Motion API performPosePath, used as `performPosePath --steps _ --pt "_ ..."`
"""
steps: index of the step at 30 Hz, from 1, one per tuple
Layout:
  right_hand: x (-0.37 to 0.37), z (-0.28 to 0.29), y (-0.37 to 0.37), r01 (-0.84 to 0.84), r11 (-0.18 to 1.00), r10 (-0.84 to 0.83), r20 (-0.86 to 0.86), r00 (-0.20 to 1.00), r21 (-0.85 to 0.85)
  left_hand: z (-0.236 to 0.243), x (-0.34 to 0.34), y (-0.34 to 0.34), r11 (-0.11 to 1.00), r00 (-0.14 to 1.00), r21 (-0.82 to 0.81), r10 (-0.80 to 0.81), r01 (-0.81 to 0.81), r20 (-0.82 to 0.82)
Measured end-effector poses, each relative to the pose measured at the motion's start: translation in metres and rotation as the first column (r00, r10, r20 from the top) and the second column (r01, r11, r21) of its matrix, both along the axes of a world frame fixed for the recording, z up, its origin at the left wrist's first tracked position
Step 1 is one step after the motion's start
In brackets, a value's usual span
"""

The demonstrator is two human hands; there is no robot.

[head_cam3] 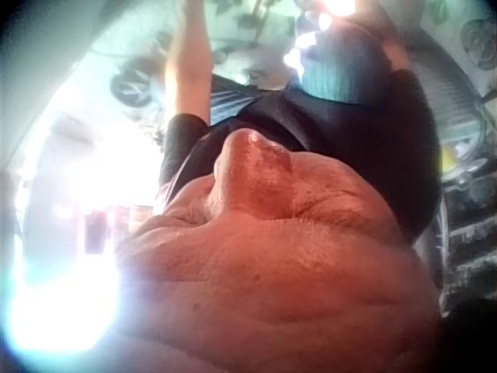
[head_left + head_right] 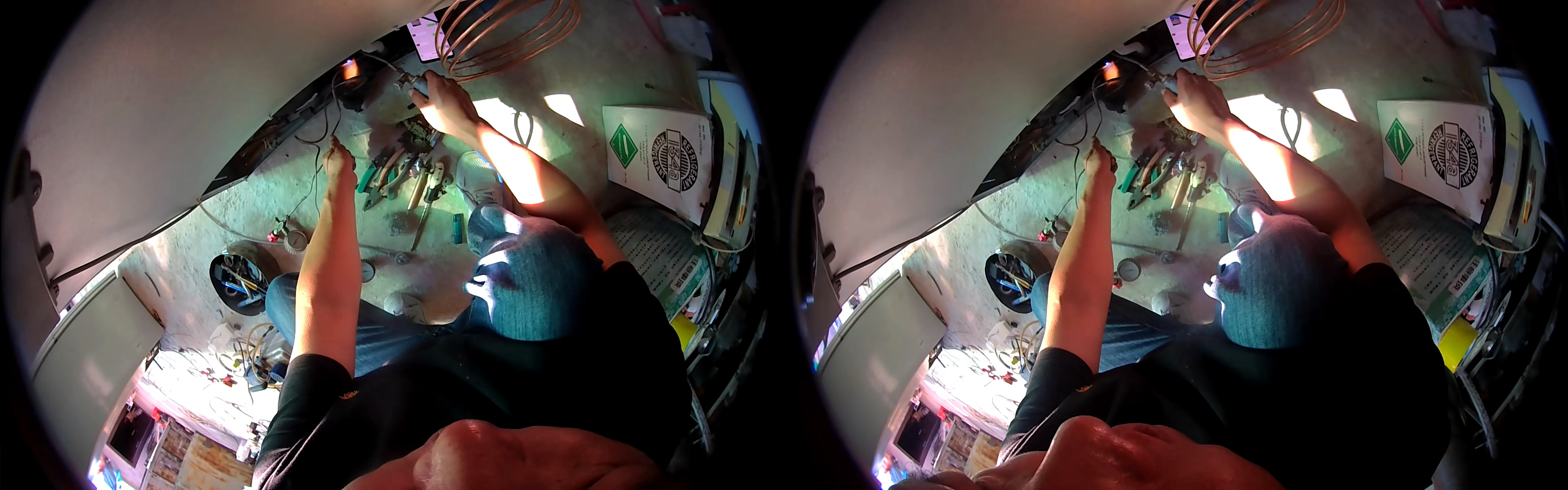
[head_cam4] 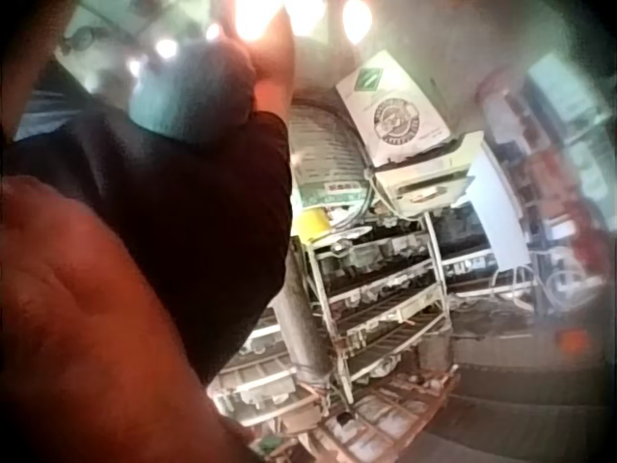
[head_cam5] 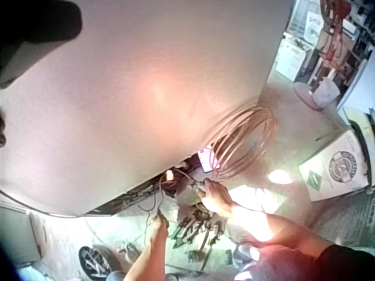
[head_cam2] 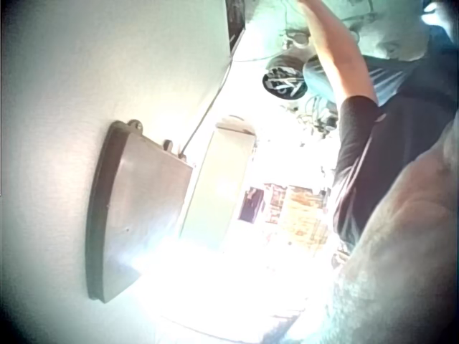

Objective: The person sits on the floor and uses a soldering iron to heat and join wires inside an appliance. They manipulate the wires with pliers and their hands, applying heat to the connection points.

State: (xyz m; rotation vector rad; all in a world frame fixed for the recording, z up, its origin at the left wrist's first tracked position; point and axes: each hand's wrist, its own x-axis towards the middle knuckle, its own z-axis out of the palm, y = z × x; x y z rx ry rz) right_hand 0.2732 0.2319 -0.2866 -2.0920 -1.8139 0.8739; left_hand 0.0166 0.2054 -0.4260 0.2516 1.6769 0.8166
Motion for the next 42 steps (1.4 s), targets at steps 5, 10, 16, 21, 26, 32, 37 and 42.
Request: performPosePath --steps 5,10,16,21,26,32,37,42 --pt "0.0 0.001 -0.001 0.003 1.0 -0.003 0.003 1.0 -0.003 -0.004 0.002 0.001 1.0 0.999 0.004 -0.012 0.012 -0.049" --pt "0.0 -0.002 0.0 0.015 1.0 -0.015 0.005 1.0 -0.013 -0.008 0.003 0.002 1.0 0.988 0.004 -0.027 0.028 -0.154" --pt "-0.001 -0.002 0.0 0.014 1.0 -0.014 0.004 1.0 -0.002 -0.02 -0.002 0.0 0.997 0.968 -0.035 -0.08 0.074 -0.238" --pt "-0.002 -0.002 0.001 0.007 1.0 -0.006 0.003 1.0 -0.014 -0.049 -0.012 0.002 0.99 0.91 -0.012 -0.133 0.139 -0.392" --pt "0.0 -0.001 0.0 0.008 1.0 -0.008 0.003 1.0 -0.009 -0.06 -0.012 0.003 0.986 0.86 -0.041 -0.163 0.163 -0.483" --pt "0.002 -0.001 0.0 0.017 0.999 -0.018 -0.016 1.0 -0.028 -0.053 -0.006 0.002 0.993 0.891 0.039 -0.084 0.113 -0.447" --pt "0.0 -0.004 0.002 0.0 1.0 0.0 -0.023 1.0 -0.031 -0.044 -0.007 0.005 0.991 0.839 -0.058 -0.132 0.119 -0.529" --pt "0.002 -0.002 0.001 0.012 1.0 -0.013 -0.032 0.999 -0.026 -0.028 0.0 0.004 0.977 0.822 -0.054 -0.203 0.207 -0.532"
